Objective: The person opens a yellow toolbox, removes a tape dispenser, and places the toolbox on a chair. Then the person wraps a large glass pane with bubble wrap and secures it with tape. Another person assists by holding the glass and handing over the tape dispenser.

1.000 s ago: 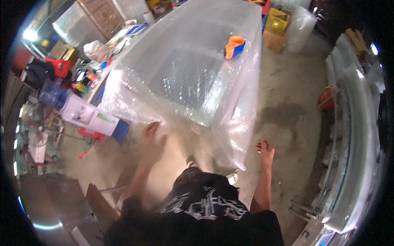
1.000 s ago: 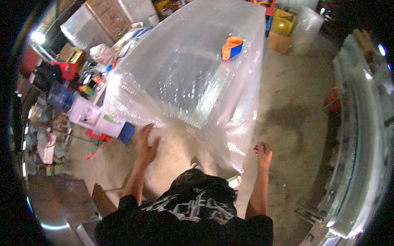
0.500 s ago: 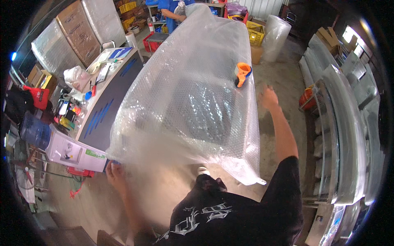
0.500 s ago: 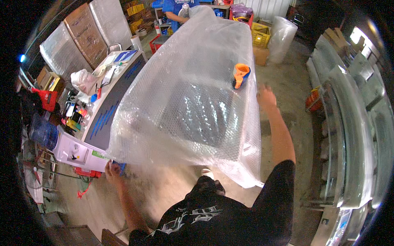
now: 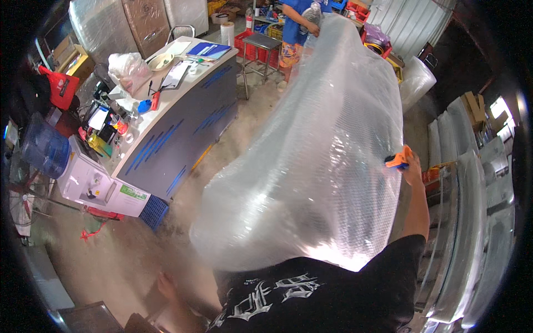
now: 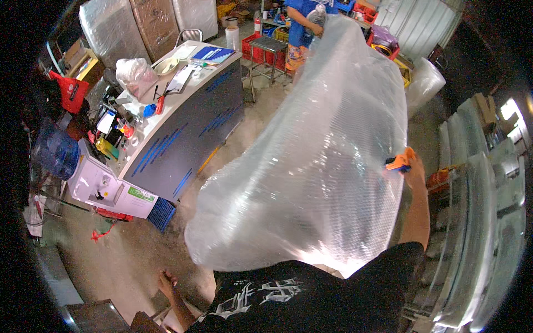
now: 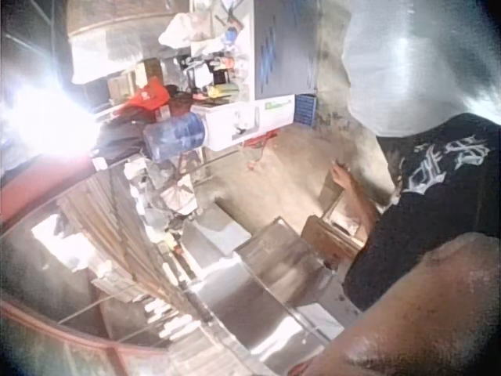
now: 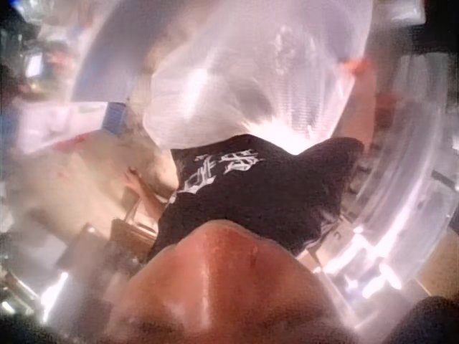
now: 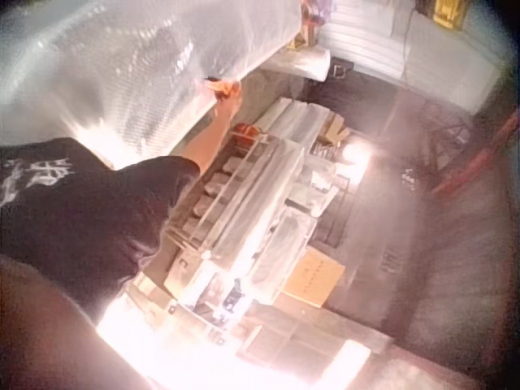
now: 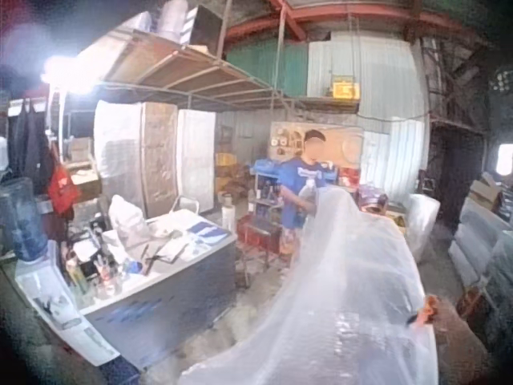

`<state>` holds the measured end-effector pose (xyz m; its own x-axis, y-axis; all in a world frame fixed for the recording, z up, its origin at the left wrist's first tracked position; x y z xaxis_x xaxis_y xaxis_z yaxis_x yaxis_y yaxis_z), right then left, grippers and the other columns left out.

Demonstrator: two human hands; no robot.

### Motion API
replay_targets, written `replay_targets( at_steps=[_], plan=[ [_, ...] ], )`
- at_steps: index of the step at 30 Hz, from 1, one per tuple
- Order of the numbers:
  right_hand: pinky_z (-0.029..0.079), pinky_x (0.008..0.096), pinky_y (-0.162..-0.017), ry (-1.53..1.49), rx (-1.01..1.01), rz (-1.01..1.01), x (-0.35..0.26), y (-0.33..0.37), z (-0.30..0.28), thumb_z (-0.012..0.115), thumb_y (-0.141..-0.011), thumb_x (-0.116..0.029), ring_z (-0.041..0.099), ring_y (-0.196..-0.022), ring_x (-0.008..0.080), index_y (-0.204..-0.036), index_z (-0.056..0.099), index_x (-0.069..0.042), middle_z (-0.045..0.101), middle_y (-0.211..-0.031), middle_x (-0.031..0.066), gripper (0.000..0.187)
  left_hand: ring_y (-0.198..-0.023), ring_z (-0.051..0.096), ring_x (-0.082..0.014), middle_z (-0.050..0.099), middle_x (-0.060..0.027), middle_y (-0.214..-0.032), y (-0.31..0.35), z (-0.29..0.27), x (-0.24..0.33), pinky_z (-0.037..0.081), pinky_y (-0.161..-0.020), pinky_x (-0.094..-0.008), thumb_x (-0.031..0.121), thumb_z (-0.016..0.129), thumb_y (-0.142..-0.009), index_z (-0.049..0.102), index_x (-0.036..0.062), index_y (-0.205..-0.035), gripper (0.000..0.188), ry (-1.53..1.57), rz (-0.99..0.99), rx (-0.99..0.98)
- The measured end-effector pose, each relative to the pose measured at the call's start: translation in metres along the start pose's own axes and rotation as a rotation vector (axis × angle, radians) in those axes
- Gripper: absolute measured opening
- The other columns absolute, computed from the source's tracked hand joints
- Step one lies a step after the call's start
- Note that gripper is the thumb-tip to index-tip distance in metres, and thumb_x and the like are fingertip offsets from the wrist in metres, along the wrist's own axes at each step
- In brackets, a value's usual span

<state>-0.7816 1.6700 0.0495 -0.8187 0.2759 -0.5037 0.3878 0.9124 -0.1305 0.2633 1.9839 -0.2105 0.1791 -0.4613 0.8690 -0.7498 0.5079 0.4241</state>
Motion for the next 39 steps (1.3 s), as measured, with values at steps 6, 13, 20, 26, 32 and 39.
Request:
replay_targets(
  at_steps=[6,13,20,26,32,39],
  plan=[
    [0.047,0.0385,-0.107,0.151,0.339,-0.093,-0.111,0.052,-0.009,0.082,-0.083,-0.013,0.055,-0.127,0.0305,-0.143,0.052,-0.001,0.05,-0.142,0.0168,0.068,-0.058,0.054,-0.0109,0.062,-0.0033,-0.079,-0.124,0.056,0.031,0.038,-0.047,-0.0241,0.035,0.064,-0.102,0.063,0.007,-0.103,0.028,0.212,-0.057,-0.263],
    [0.04,0.044,-0.111,0.104,0.374,0.046,-0.252,0.08,-0.007,0.084,-0.082,-0.025,0.053,-0.127,0.0368,-0.136,0.058,0.001,0.051,-0.141,0.023,0.066,-0.076,0.057,-0.011,0.063,-0.0026,-0.083,-0.178,0.202,0.26,0.047,-0.07,-0.0295,0.028,0.062,-0.103,0.066,0.0003,-0.101,0.028,-0.246,0.419,-0.662],
    [0.044,0.0416,-0.101,0.239,0.563,0.018,-0.393,0.069,-0.037,0.081,-0.085,-0.029,0.059,-0.113,0.0328,-0.133,0.059,0.002,0.063,-0.119,0.0181,0.061,-0.082,0.062,-0.0125,0.069,-0.0056,-0.088,-0.226,0.35,0.361,0.049,-0.075,-0.029,0.02,0.062,-0.102,0.069,-0.0011,-0.101,0.022,-0.273,0.485,-1.008],
    [0.049,0.0407,-0.091,0.267,0.541,0.1,-0.438,-0.044,-0.007,0.081,-0.087,-0.03,0.064,-0.1,0.0281,-0.121,0.061,0.003,0.066,-0.112,0.0183,0.051,-0.081,0.068,-0.0166,0.073,-0.0095,-0.086,-0.239,0.476,0.355,0.052,-0.073,-0.0322,0.023,0.061,-0.101,0.071,-0.0023,-0.104,0.027,-0.389,0.337,-1.138],
    [0.052,0.0405,-0.091,0.211,0.492,0.132,-0.432,-0.171,0.037,0.08,-0.089,-0.036,0.07,-0.104,0.0303,-0.122,0.063,0.001,0.073,-0.109,0.0175,0.052,-0.084,0.071,-0.0207,0.076,-0.0149,-0.091,-0.268,0.611,0.405,0.055,-0.078,-0.034,0.033,0.06,-0.1,0.073,-0.0024,-0.113,0.04,-0.595,0.376,-1.245],
    [0.053,0.0448,-0.085,0.307,0.508,0.424,-0.394,-0.313,0.048,0.079,-0.087,-0.048,0.072,-0.096,0.0363,-0.114,0.067,0.001,0.073,-0.099,0.0229,0.058,-0.087,0.07,-0.0211,0.075,-0.0133,-0.093,-0.277,0.827,0.515,0.054,-0.079,-0.0359,0.033,0.057,-0.102,0.072,-0.0009,-0.11,0.038,-0.552,0.511,-1.334]
  ],
)
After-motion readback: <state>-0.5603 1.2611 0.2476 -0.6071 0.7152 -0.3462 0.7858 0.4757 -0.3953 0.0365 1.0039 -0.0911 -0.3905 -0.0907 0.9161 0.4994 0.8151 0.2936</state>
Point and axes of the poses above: each hand's wrist, its own y-axis away from the middle knuckle, its own z-axis out of the palm, x = y × z, the point moved 4 cm from there along -y, towards the middle knuckle
